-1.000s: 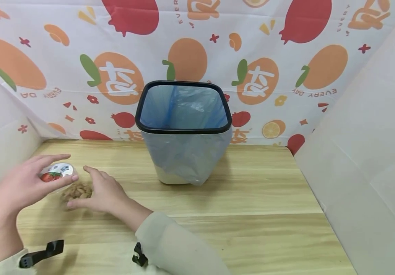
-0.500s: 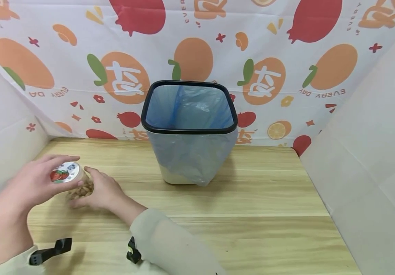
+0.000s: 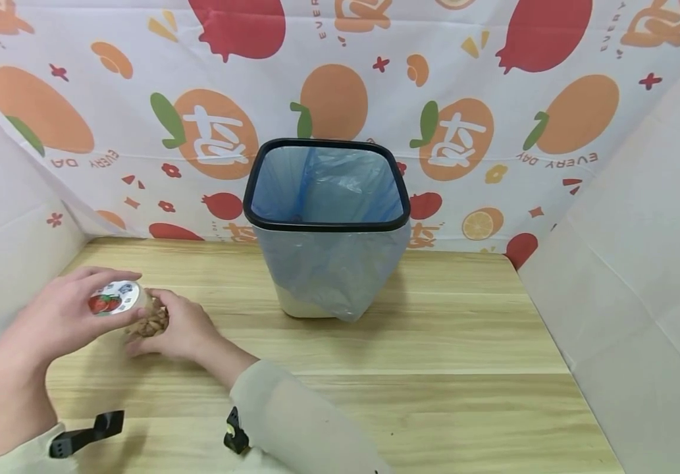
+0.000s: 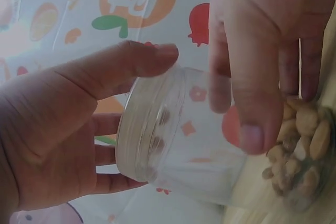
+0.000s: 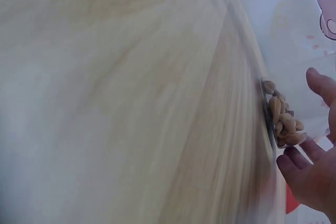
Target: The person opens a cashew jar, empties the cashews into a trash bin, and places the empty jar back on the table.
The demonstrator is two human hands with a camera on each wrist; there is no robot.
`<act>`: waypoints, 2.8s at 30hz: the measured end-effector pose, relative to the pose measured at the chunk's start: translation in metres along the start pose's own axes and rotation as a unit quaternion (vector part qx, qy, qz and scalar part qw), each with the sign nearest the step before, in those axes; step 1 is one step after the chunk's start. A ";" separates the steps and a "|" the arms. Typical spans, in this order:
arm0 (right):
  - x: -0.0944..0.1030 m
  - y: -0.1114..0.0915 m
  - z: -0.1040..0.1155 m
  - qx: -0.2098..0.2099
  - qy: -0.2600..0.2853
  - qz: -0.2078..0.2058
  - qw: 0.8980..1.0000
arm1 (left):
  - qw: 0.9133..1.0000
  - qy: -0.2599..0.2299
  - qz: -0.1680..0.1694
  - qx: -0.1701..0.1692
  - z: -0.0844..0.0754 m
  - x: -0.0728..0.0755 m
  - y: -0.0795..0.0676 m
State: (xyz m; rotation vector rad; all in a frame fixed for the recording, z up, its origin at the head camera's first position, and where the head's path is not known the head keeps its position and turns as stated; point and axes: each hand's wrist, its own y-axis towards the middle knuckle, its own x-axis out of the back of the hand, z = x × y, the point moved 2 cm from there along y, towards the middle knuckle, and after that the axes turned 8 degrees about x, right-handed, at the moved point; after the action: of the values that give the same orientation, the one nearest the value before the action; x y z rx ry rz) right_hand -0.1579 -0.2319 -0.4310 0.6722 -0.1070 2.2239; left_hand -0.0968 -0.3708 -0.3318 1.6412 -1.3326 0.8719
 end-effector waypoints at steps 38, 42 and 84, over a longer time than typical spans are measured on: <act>0.113 -0.114 -0.011 0.172 0.002 -0.083 0.982 | 0.974 -0.147 0.015 -0.174 -0.101 -0.009 -0.011; 0.122 -0.126 -0.007 0.179 0.002 -0.088 0.980 | 0.967 -0.155 0.012 -0.202 -0.109 -0.009 -0.014; 0.197 -0.175 0.014 0.239 -0.116 -0.078 0.961 | 0.952 -0.197 0.004 -0.234 -0.160 -0.021 -0.030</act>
State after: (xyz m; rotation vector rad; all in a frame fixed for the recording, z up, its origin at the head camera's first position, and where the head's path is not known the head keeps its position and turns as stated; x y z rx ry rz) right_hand -0.1336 0.0164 -0.3445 1.1610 0.3669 2.0214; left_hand -0.0740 -0.2143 -0.2889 1.4662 -1.6639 0.1980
